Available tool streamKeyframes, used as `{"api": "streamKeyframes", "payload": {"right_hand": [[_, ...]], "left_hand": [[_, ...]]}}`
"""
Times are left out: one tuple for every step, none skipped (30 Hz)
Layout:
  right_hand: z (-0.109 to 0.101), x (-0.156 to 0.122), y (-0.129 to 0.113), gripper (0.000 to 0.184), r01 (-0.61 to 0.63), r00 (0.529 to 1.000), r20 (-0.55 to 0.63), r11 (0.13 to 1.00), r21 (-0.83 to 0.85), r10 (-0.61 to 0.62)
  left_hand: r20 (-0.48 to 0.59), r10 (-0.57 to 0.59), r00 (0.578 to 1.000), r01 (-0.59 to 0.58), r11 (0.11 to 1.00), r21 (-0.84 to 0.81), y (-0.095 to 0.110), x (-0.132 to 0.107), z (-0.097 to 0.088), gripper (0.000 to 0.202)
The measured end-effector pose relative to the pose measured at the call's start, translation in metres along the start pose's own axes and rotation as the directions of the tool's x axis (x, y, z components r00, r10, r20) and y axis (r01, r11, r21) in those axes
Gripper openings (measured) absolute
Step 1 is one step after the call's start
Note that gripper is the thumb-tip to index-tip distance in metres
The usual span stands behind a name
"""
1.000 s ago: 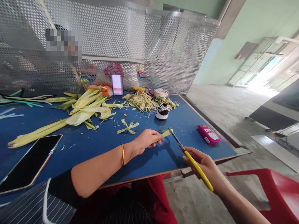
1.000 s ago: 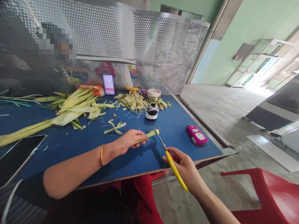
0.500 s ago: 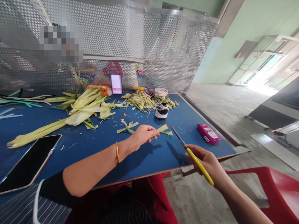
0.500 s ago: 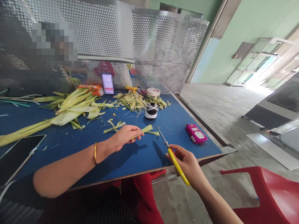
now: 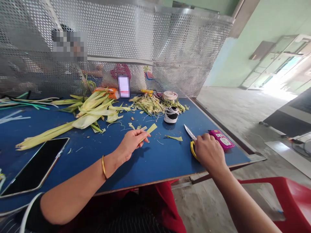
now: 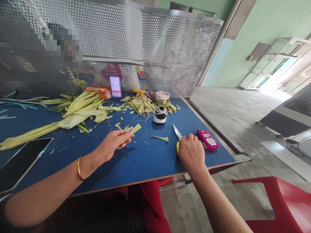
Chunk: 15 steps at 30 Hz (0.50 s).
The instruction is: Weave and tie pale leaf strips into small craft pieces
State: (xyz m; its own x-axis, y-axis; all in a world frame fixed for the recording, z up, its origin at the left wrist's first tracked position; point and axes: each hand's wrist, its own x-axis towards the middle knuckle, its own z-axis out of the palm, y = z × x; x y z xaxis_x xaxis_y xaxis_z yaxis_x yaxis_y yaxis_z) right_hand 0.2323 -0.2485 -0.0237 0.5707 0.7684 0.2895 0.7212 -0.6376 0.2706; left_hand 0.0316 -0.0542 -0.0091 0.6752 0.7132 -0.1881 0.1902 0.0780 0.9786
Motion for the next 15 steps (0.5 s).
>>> {"api": "streamKeyframes", "payload": {"right_hand": [[-0.003, 0.002, -0.004, 0.035, 0.006, 0.999, -0.047, 1.0, 0.027, -0.005], [-0.004, 0.004, -0.008, 0.035, 0.004, 0.997, -0.075, 0.997, 0.078, 0.001], [-0.005, 0.006, -0.013, 0.036, 0.002, 0.997, -0.079, 0.99, 0.139, 0.009], [-0.005, 0.008, -0.017, 0.035, 0.001, 0.998, -0.064, 0.98, 0.197, 0.011], [-0.003, 0.01, -0.022, 0.034, 0.0, 0.999, -0.038, 0.971, 0.24, 0.009], [-0.001, 0.013, -0.026, 0.03, -0.003, 1.0, -0.01, 0.964, 0.267, 0.006], [0.002, 0.015, -0.029, 0.024, -0.009, 1.0, 0.011, 0.959, 0.284, 0.006], [0.006, 0.017, -0.032, 0.019, -0.018, 1.0, 0.024, 0.954, 0.299, 0.011], [0.009, 0.018, -0.033, 0.018, -0.029, 0.999, 0.029, 0.947, 0.32, 0.02], [0.011, 0.019, -0.034, 0.018, -0.043, 0.999, 0.026, 0.935, 0.351, 0.036], [0.013, 0.019, -0.034, 0.018, -0.059, 0.998, 0.016, 0.919, 0.391, 0.058], [0.014, 0.019, -0.033, 0.018, -0.076, 0.996, 0.001, 0.897, 0.436, 0.084], [0.014, 0.018, -0.032, 0.017, -0.091, 0.994, -0.015, 0.872, 0.482, 0.112], [0.013, 0.016, -0.03, 0.017, -0.105, 0.99, -0.029, 0.844, 0.525, 0.142], [0.012, 0.014, -0.028, 0.017, -0.123, 0.984, -0.041, 0.815, 0.566, 0.176]], "left_hand": [[-0.002, 0.006, 1.0, -0.006, 1.0, -0.005, -0.001, 0.0, 0.0, 0.026], [0.0, 0.011, 1.0, -0.011, 1.0, -0.009, -0.001, 0.001, 0.0, 0.026], [0.006, 0.015, 1.0, -0.015, 1.0, -0.011, -0.001, 0.001, 0.001, 0.025], [0.012, 0.019, 1.0, -0.019, 1.0, -0.013, -0.002, 0.001, 0.001, 0.024], [0.018, 0.023, 1.0, -0.023, 1.0, -0.013, -0.002, 0.001, 0.001, 0.024], [0.023, 0.023, 0.999, -0.023, 1.0, -0.013, -0.002, 0.001, 0.001, 0.023], [0.025, 0.022, 0.999, -0.022, 1.0, -0.013, -0.001, 0.0, 0.0, 0.023], [0.027, 0.019, 0.999, -0.019, 1.0, -0.014, -0.001, 0.0, 0.0, 0.022], [0.028, 0.016, 0.999, -0.016, 1.0, -0.016, -0.001, 0.0, -0.001, 0.022], [0.029, 0.014, 0.999, -0.013, 1.0, -0.019, -0.001, 0.0, -0.002, 0.022], [0.031, 0.013, 0.999, -0.012, 1.0, -0.021, -0.002, 0.0, -0.002, 0.021], [0.034, 0.014, 0.999, -0.013, 1.0, -0.023, -0.002, 0.001, -0.003, 0.021], [0.04, 0.016, 0.999, -0.015, 1.0, -0.024, -0.002, 0.001, -0.003, 0.021], [0.046, 0.016, 0.999, -0.015, 1.0, -0.026, -0.003, 0.001, -0.004, 0.021], [0.051, 0.015, 0.999, -0.013, 1.0, -0.027, -0.003, 0.001, -0.004, 0.02]]}}
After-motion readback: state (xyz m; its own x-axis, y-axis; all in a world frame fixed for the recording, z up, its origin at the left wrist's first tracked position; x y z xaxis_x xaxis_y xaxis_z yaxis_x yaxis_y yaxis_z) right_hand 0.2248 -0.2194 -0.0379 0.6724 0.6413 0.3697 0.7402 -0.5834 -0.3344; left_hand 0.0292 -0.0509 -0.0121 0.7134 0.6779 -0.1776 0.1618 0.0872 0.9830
